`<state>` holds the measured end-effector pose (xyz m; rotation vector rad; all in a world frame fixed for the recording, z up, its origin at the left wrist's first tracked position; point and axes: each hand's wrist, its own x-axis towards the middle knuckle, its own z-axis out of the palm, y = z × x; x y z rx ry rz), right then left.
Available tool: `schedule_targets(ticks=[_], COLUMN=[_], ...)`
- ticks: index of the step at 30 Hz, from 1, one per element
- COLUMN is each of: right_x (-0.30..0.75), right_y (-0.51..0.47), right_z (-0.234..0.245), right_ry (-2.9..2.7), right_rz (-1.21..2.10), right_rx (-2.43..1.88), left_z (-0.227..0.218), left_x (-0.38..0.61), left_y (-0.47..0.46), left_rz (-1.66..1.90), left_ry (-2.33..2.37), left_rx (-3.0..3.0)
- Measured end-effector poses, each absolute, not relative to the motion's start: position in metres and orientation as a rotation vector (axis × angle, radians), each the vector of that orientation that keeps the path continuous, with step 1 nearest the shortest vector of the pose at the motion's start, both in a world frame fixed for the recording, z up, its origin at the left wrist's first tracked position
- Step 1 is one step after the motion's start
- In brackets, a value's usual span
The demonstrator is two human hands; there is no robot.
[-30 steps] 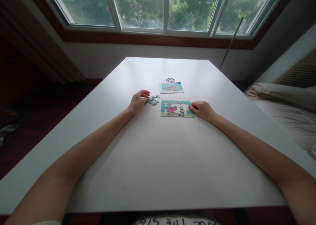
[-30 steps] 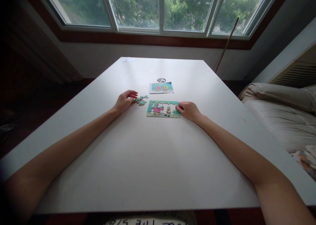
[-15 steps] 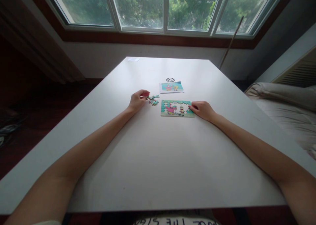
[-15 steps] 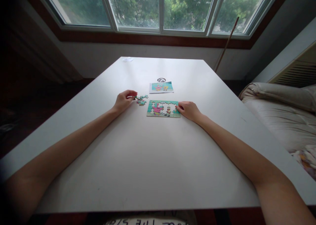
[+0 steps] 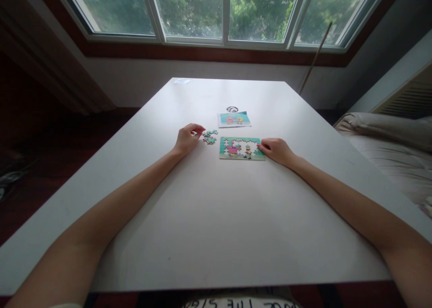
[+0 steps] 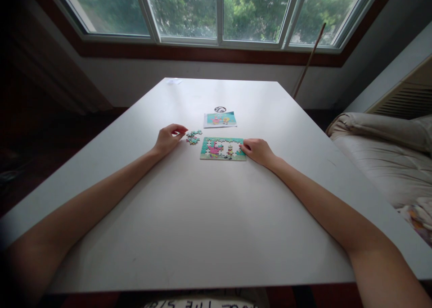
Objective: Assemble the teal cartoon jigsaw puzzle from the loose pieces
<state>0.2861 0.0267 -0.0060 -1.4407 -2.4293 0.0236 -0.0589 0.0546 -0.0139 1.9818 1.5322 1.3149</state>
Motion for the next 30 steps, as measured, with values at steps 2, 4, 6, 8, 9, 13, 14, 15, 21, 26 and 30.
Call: schedule_targets(ticks=[2, 4, 6, 8, 9, 13, 14, 15, 21, 26, 30], right_x=[0.286, 0.287, 0.287, 0.287, 0.288, 0.288, 0.289, 0.289, 0.288, 0.29, 0.29], right_y=[0.027, 0.027, 0.028, 0.028, 0.028, 0.029, 0.029, 0.03, 0.031, 0.031, 0.031], right_z=[-0.007, -0.007, -0.008, -0.008, -0.008, -0.007, -0.007, -0.006, -0.004, -0.007, -0.005], right_ry=[-2.429, -2.432, -2.436, -2.435, -2.433, -2.435, -2.437, -2.438, -2.434, -2.435, -2.444], right_rz=[0.017, 0.019, 0.022, 0.024, 0.024, 0.029, 0.03, 0.033, 0.045, 0.037, 0.031], right_rx=[-1.438, -1.439, -1.443, -1.445, -1.445, -1.443, -1.443, -1.444, -1.445, -1.441, -1.452], left_z=[-0.014, -0.014, -0.014, -0.014, -0.014, -0.007, -0.004, 0.0, 0.011, 0.001, -0.005], left_x=[-0.06, -0.061, -0.06, -0.057, -0.054, -0.031, -0.023, -0.016, 0.005, 0.001, 0.002], left_y=[0.054, 0.055, 0.055, 0.055, 0.054, 0.04, 0.035, 0.029, 0.009, 0.015, 0.015], left_rz=[1.332, 1.371, 1.42, 1.477, 1.498, 1.43, 1.404, 1.372, 1.245, 1.253, 1.215], left_ry=[1.517, 1.478, 1.425, 1.385, 1.369, 1.243, 1.196, 1.155, 1.056, 1.08, 1.054], left_rx=[1.998, 1.998, 1.974, 1.911, 1.859, 1.537, 1.486, 1.453, 1.325, 1.19, 1.194])
